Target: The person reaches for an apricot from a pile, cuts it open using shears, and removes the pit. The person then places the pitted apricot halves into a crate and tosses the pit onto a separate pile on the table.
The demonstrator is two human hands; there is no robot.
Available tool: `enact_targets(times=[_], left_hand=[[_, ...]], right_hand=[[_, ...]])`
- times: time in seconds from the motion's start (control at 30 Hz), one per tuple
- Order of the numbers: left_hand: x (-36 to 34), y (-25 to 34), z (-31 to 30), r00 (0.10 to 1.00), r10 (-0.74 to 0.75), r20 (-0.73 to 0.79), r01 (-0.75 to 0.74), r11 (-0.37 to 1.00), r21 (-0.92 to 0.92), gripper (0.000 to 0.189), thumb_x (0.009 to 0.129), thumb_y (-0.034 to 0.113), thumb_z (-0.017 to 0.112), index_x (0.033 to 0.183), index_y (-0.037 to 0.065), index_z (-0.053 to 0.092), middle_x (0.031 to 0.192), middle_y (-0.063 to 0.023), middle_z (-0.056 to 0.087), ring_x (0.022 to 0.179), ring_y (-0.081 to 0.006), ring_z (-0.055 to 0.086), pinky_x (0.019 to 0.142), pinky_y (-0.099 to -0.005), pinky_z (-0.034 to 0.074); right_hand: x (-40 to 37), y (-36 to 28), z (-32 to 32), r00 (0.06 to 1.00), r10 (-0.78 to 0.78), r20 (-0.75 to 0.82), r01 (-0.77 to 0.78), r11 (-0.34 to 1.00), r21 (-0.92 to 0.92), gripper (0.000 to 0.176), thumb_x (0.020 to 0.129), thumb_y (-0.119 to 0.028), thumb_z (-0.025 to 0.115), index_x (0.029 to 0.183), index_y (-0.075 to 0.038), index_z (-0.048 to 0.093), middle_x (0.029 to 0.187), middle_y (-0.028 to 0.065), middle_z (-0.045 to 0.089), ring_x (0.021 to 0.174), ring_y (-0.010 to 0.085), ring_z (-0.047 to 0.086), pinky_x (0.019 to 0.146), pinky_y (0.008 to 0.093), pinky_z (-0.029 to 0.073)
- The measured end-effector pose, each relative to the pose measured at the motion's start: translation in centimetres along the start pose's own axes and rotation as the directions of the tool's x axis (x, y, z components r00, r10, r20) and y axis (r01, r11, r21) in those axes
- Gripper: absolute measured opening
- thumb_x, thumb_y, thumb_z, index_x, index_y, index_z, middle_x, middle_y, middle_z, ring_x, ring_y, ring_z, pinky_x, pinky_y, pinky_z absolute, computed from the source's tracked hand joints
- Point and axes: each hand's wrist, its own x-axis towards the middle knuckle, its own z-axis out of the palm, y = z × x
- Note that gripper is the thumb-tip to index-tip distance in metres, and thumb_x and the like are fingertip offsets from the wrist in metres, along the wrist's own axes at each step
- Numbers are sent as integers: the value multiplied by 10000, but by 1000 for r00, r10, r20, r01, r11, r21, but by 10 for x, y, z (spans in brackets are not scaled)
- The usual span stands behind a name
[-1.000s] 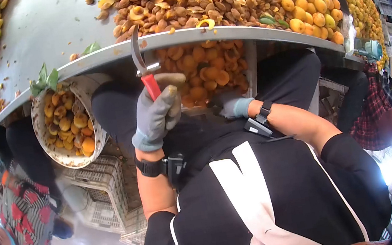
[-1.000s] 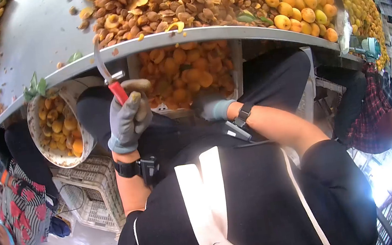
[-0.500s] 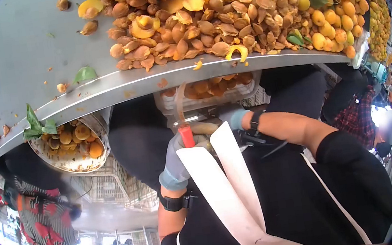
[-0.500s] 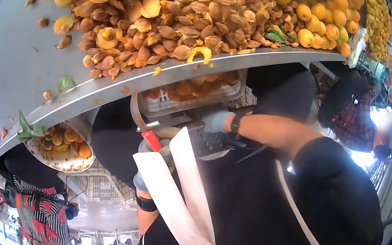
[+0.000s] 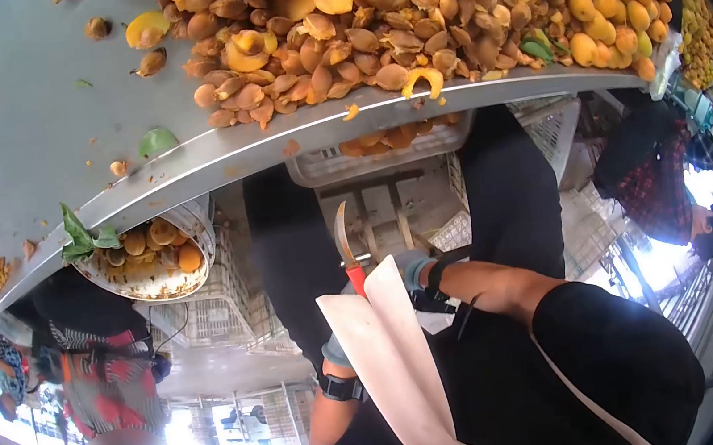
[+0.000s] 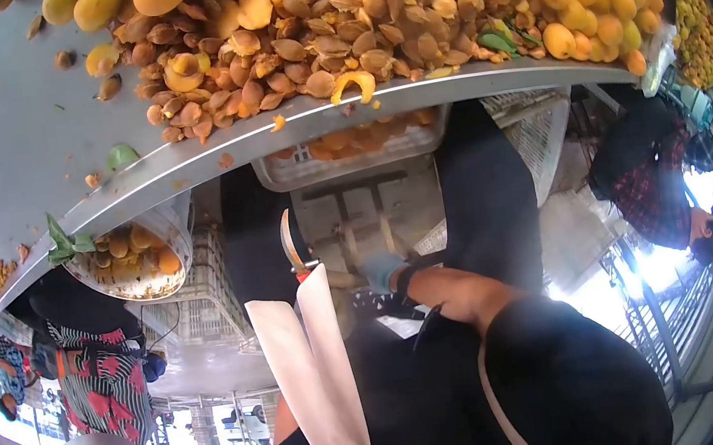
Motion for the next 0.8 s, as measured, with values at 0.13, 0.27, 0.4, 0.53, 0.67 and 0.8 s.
enact_targets(times=[0.13,0.27,0.4,0.53,0.67,0.8], left_hand=[[-1,-29,0,998,26,-61,-30,998,-60,251,890,128,635,1097,-11,603,1032,-63,652,876,-123,609,780,-268,505],[-3,-31,-19,996,-26,-83,23,999,-38,246,893,125,632,1098,-9,603,1023,-62,655,872,-124,612,781,-265,507],[16,-30,-34,997,-42,-63,46,997,63,237,897,121,629,1096,-5,603,1011,-56,657,867,-120,614,773,-265,510],[2,-41,-56,996,68,-64,-43,941,335,210,902,107,625,1087,9,603,979,-34,661,859,-102,616,739,-270,520],[1,-69,-69,992,118,-55,-93,938,333,214,900,99,628,1092,10,601,964,-28,661,852,-96,614,730,-266,519],[16,-101,-77,985,163,-48,-152,970,187,235,891,90,636,1107,6,596,948,-26,659,843,-92,611,728,-256,512]], right_hand=[[-4,3,-26,989,114,93,-106,991,-79,249,750,-201,660,968,-92,711,943,160,696,898,353,671,751,453,535],[-5,-24,-58,980,149,130,-135,985,-109,232,767,-162,657,976,-81,715,977,152,701,919,337,679,755,448,544],[26,-12,-39,958,288,3,-286,953,-96,230,819,-138,614,1020,-97,719,1034,148,695,965,331,675,768,440,546],[45,-10,-46,965,264,-7,-258,939,-227,233,861,-158,565,1029,-113,720,1045,113,700,997,304,668,796,420,539],[44,-14,-61,974,210,81,-185,952,-244,232,866,-169,563,1033,-119,716,1063,94,699,1008,309,665,799,434,539],[27,-13,-68,993,119,-18,-120,961,-250,251,861,-199,568,1049,-96,699,1060,120,690,1011,318,659,803,421,538]])
